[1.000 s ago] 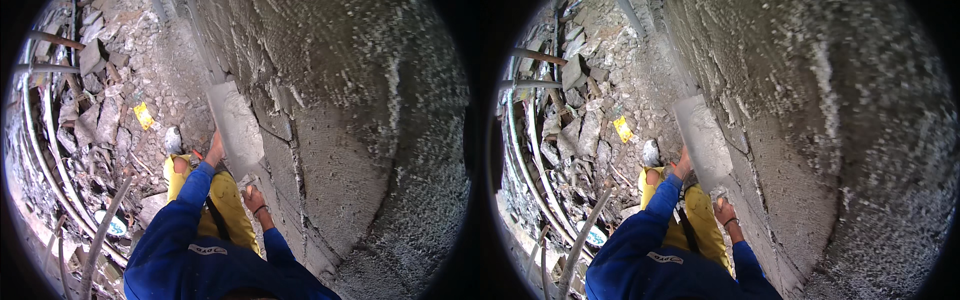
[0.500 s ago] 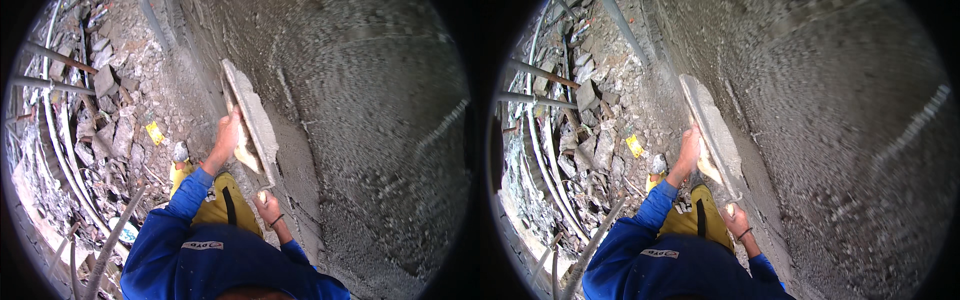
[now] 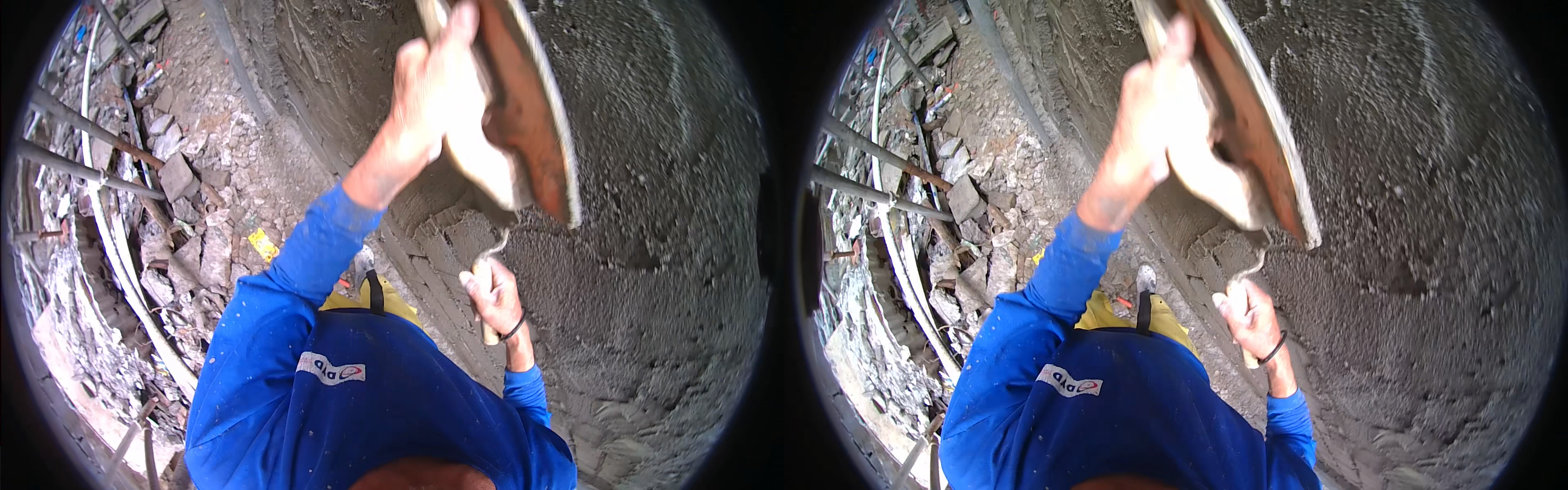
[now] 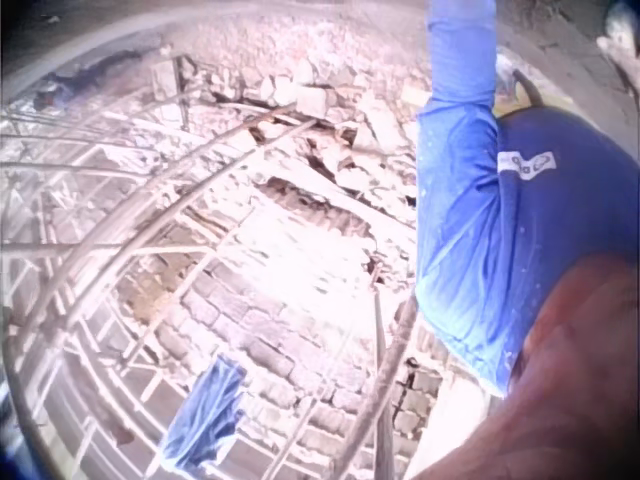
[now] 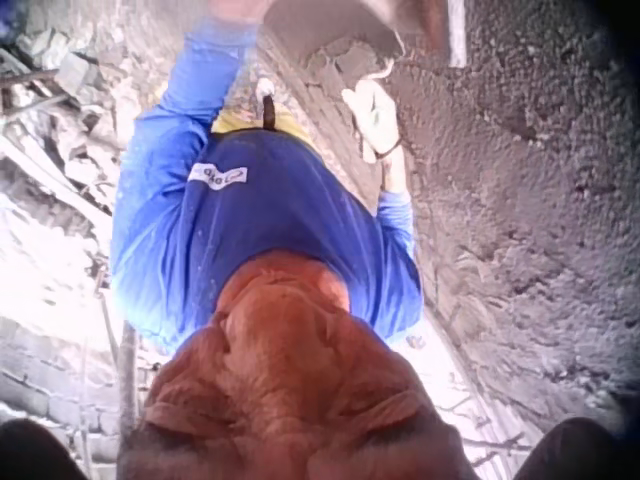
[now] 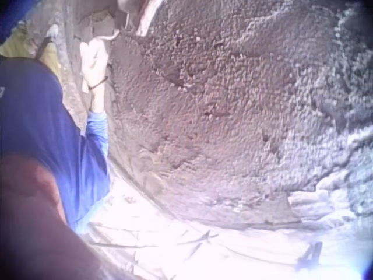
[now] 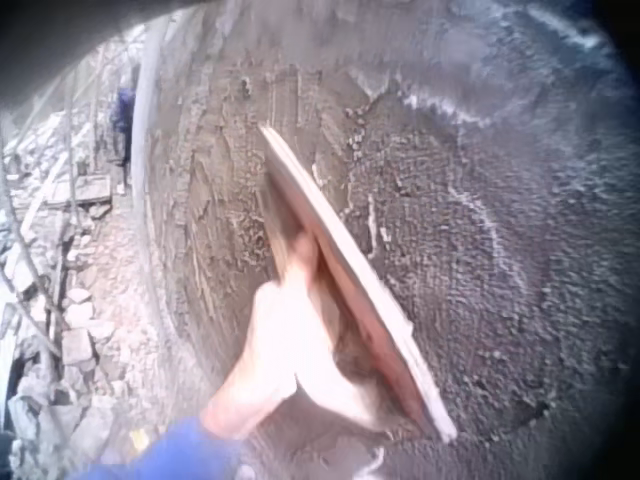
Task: The person scoops wet cement from a bucket using a trowel and applies it to a brick wall, smoothing the surface with a flat tool. The person repeatedly transfers cement and spreads it across the wall area.
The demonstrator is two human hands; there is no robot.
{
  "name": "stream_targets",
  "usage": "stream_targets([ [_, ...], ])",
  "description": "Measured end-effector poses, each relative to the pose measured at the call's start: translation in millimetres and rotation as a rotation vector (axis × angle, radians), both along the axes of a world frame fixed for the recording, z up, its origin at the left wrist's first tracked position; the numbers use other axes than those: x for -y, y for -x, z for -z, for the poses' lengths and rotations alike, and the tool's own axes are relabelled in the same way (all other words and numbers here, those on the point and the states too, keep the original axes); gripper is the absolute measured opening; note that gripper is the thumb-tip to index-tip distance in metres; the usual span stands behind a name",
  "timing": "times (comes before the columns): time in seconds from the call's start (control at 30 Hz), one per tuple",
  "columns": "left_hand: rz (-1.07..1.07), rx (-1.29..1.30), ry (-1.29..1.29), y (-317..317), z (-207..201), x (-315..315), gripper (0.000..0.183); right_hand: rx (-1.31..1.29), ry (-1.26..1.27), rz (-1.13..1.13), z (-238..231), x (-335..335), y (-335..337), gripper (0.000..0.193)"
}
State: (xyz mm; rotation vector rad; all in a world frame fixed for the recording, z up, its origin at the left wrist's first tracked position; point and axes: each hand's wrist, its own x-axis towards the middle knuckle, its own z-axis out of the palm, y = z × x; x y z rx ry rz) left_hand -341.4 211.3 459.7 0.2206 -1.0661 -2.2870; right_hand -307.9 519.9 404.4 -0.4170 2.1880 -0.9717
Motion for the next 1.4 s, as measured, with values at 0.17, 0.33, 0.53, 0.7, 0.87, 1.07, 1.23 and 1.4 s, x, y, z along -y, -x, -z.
stream_targets([
  [0.17, 0.152, -0.613, 0.206, -15, -1, 80, 0.057, -0.587, 0.046, -0.090, 13, 11, -32, 0.022],
  [0.33, -0.038, -0.221, -0.039, -75, 154, 126, 0.056, -1.016, -0.298, -0.043, 42, 16, -67, 0.025],
  [0.53, 0.047, 0.210, -0.366, -176, 347, 55, 0.057, -0.745, 0.038, -0.188, 22, 32, -109, 0.016],
  [0.7, 0.155, 0.305, -0.555, -211, 403, -13, 0.053, -0.210, 0.187, -0.365, 34, 75, -129, 0.024],
  [0.87, 0.313, 0.213, -0.404, -196, 372, -10, 0.052, -0.345, -0.124, -0.501, 7, 49, -120, 0.039],
  [1.07, 0.353, 0.075, -0.264, -155, 293, 19, 0.053, -0.707, -0.403, -0.911, -35, -1, -82, 0.059],
  [1.23, 0.343, 0.071, -0.264, -152, 286, -5, 0.053, -0.934, -0.195, -0.790, -59, 38, -43, 0.054],
  [1.4, 0.301, 0.065, -0.254, -142, 274, -24, 0.053, -0.700, 0.692, -0.590, -28, 75, -86, 0.040],
])
